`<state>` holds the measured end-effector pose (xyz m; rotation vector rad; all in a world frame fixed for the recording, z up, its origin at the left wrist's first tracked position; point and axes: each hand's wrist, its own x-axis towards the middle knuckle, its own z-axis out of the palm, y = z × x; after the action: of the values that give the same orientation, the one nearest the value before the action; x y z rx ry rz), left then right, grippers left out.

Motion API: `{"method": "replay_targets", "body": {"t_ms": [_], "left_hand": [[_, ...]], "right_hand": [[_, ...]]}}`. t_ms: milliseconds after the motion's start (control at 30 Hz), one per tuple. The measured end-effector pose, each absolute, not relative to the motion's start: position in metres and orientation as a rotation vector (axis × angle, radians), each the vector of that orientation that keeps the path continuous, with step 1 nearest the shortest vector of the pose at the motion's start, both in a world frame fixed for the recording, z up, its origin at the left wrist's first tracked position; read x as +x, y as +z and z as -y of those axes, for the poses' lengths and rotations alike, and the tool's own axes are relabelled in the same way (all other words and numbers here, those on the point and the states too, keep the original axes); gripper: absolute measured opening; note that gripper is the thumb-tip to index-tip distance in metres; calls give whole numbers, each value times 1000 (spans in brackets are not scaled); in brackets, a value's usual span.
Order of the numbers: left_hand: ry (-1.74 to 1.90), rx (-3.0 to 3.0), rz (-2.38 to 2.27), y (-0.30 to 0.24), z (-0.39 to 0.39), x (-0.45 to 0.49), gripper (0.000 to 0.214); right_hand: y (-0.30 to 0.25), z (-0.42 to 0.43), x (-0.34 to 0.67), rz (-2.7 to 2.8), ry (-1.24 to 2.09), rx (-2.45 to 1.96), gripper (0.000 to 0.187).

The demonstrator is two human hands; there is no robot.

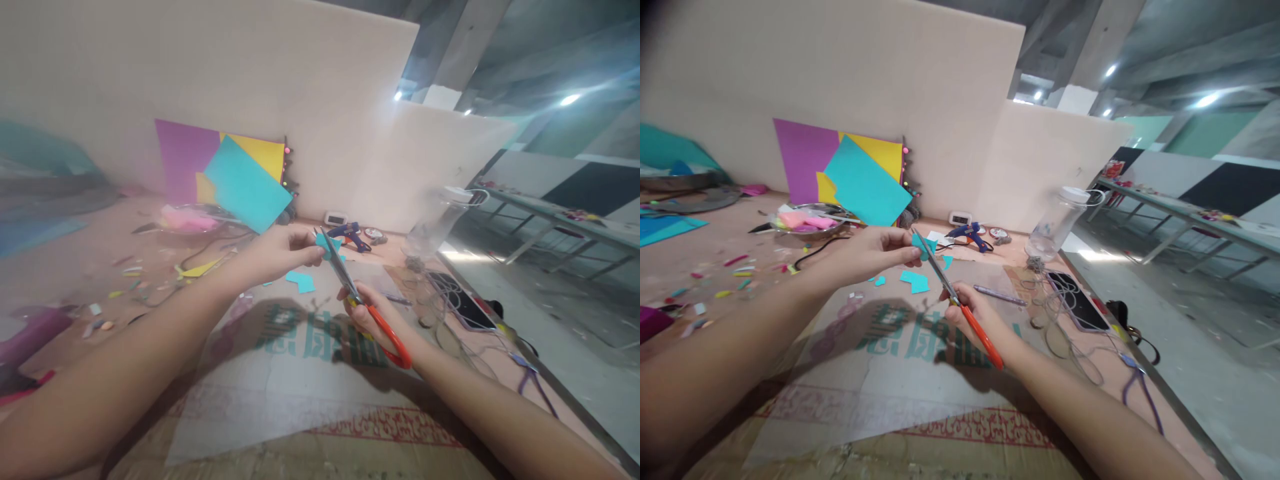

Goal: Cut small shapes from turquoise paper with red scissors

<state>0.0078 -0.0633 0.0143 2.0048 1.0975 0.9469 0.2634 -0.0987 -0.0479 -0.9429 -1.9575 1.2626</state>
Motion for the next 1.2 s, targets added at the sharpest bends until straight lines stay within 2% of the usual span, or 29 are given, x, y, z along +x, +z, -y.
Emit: {"method": "replay_targets", "body": {"t_ms": [733, 967, 1200], "left_hand": [[925, 1977, -1177, 18, 68, 8, 27], [935, 1982, -1160, 16, 65, 8, 28], [935, 1977, -1149, 14, 64, 8, 28]], "right_hand": [[-50, 98, 265, 1954, 1239, -940, 51], [-49, 99, 264, 1959, 1253, -951, 60], [-52, 98, 266, 1947, 1269, -950, 59]]}}
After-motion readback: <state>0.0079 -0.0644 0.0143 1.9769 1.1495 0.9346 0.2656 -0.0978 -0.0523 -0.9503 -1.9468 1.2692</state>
